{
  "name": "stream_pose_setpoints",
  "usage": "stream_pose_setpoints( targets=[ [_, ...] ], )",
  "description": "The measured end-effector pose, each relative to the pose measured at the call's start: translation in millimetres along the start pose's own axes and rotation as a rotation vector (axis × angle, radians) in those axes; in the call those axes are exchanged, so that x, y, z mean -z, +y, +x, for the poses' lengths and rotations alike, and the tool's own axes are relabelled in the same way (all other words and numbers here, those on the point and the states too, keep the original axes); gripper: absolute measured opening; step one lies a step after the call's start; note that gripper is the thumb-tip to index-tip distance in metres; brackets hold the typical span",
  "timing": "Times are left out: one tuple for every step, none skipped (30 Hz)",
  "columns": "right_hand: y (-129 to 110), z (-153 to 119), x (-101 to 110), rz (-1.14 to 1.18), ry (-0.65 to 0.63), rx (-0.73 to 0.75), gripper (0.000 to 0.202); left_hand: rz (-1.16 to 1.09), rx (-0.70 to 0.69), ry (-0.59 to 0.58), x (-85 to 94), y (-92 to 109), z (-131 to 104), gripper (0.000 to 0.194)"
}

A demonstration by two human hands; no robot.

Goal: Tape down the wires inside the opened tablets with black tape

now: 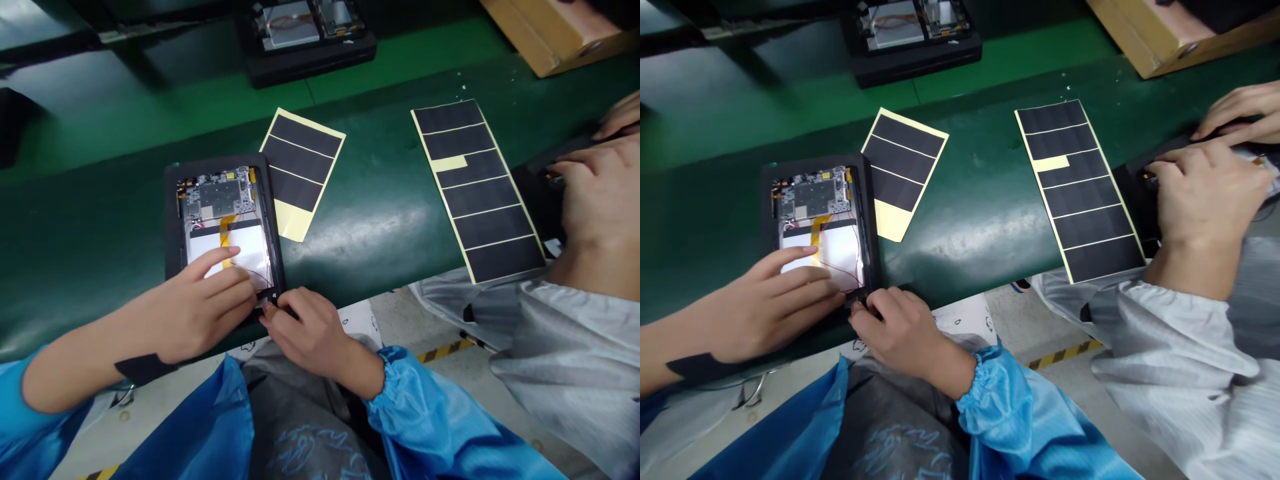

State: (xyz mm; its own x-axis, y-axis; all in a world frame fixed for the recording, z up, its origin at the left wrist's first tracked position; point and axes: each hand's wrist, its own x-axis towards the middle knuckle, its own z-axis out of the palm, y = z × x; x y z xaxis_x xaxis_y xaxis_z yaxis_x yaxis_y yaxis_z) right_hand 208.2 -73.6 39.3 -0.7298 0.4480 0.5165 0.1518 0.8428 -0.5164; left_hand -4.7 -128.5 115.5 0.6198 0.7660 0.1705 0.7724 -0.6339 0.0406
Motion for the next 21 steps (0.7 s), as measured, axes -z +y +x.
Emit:
stream_pose_setpoints(
  targets=[
    [0,0,0,0.000,0.001,0.000,0.021,0.008,-0.017,-0.004,0.5,1,2,0.042],
    [0,0,0,0.002,0.004,0.000,0.021,0.015,-0.033,-0.012,1.0,2,3,0.040],
    [0,1,0,0.004,0.010,0.002,0.021,0.022,-0.048,-0.021,1.3,2,4,0.039],
    [0,1,0,0.006,0.015,0.002,0.021,0.030,-0.066,-0.034,1.4,3,5,0.038],
    [0,1,0,0.008,0.019,0.003,0.020,0.039,-0.083,-0.043,1.3,3,4,0.037],
    [0,1,0,0.008,0.019,0.003,0.019,0.045,-0.094,-0.050,0.9,2,4,0.037],
    [0,1,1,0.007,0.016,0.002,0.018,0.045,-0.099,-0.051,0.2,1,2,0.036],
    [0,1,1,0.006,0.008,0.001,0.018,0.037,-0.100,-0.048,-0.5,0,1,0.036],
    [0,0,1,0.004,-0.002,0.001,0.017,0.024,-0.098,-0.041,-1.3,-1,-1,0.034],
    [0,0,1,0.002,-0.007,0.002,0.017,0.007,-0.093,-0.035,-1.9,-2,-3,0.033],
    [0,0,1,0.001,-0.012,0.004,0.016,-0.008,-0.087,-0.029,-2.4,-3,-5,0.032],
    [0,0,1,0.000,-0.014,0.005,0.016,-0.017,-0.086,-0.024,-2.5,-4,-6,0.032],
    [0,0,1,-0.001,-0.014,0.007,0.017,-0.017,-0.093,-0.017,-2.3,-5,-6,0.033],
    [0,1,1,-0.003,-0.012,0.008,0.018,-0.008,-0.097,-0.009,-1.6,-6,-6,0.036],
    [0,1,1,-0.004,-0.008,0.008,0.020,0.004,-0.096,0.003,-0.6,-7,-5,0.040],
    [0,2,1,-0.005,-0.004,0.008,0.021,0.017,-0.100,0.011,0.8,-8,-3,0.043],
    [1,2,2,-0.006,0.001,0.008,0.023,0.029,-0.100,0.020,2.3,-9,-2,0.046],
    [1,3,2,-0.007,0.007,0.008,0.024,0.039,-0.098,0.028,3.8,-10,0,0.047],
    [0,3,2,-0.006,0.011,0.009,0.025,0.045,-0.095,0.035,5.1,-11,2,0.047],
    [0,3,2,-0.004,0.013,0.010,0.025,0.046,-0.096,0.043,6.2,-12,2,0.047],
    [0,4,2,-0.002,0.013,0.009,0.024,0.044,-0.106,0.052,6.7,-13,2,0.047]
  ],
)
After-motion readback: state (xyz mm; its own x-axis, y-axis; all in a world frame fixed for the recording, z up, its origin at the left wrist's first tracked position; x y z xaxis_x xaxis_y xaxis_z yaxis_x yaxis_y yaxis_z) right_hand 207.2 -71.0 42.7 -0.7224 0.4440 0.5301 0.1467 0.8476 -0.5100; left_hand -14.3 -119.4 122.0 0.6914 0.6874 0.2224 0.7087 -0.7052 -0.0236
